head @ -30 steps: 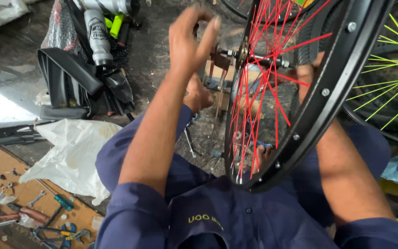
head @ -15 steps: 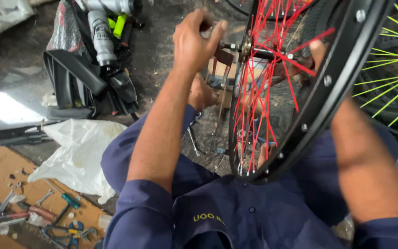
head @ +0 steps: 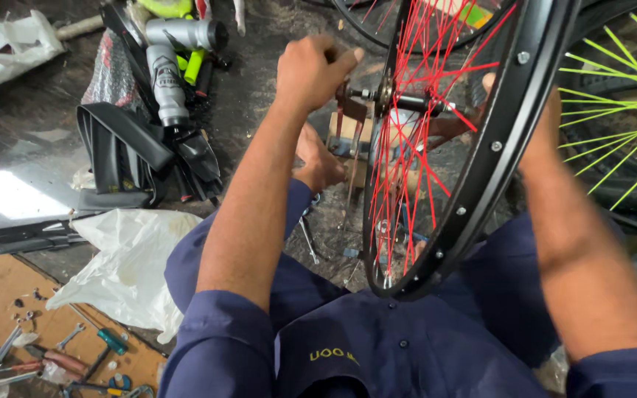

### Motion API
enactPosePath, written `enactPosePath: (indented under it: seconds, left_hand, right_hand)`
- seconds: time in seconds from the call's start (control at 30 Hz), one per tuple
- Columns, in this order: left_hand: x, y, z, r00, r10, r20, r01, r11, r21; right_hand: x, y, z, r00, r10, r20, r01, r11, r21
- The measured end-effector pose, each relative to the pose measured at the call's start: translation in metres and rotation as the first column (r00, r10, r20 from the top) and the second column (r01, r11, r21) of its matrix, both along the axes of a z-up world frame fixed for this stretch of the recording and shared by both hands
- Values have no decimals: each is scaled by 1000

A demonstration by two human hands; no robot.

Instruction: The person tightens spokes on a bicycle wheel by hand and with a small wrench while the wheel is mounted on a truing stand. They rotate the wheel and adjust different spokes one at a time before removing the wheel from the stand.

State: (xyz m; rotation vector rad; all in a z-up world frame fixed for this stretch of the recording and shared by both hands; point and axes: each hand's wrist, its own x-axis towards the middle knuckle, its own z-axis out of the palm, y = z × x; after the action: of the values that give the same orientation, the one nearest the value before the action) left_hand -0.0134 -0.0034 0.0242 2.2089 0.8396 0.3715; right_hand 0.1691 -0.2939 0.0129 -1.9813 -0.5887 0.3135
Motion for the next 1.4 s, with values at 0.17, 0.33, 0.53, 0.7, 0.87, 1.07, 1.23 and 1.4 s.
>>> enactPosePath:
  seconds: [0.17, 0.33, 0.53, 0.7, 0.87, 1.07, 1.23, 1.4]
  left_hand:
    - [-28, -10, -15, 776, -73, 626, 128, 991, -43]
    - [-2, 6, -13, 997, -21, 80, 13, 995, 96]
    - [-17, -3, -17, 962, -4, 274, -9, 999, 49]
    - [-6, 2, -18, 977, 46, 210, -58, 997, 50]
    - [-12, -2, -24, 972, 109, 209, -129, 988, 88]
    - [-18, -11, -22, 972, 99, 211, -120, 989, 90]
    - [-23, -1, -9, 990, 22, 138, -4, 992, -124]
    - [0, 7, -1, 996, 1, -86, -14, 989, -149]
  right_hand:
    - [-23, 1, -7, 406, 38, 913, -118, 993, 11]
    - [11, 2, 6, 950, 164, 264, -117, 976, -185]
    - [-25, -3, -17, 710, 41, 703, -83, 996, 25]
    - [8, 13, 3, 954, 204, 218, -193, 979, -73]
    - [-19, 13, -12, 817, 218, 533, -263, 965, 8]
    - [-6, 12, -9, 953, 211, 218, -191, 976, -109]
    - [-7, 6, 14, 856, 136, 499, -72, 987, -146]
    - [15, 18, 27, 990, 31, -137, -57, 979, -196]
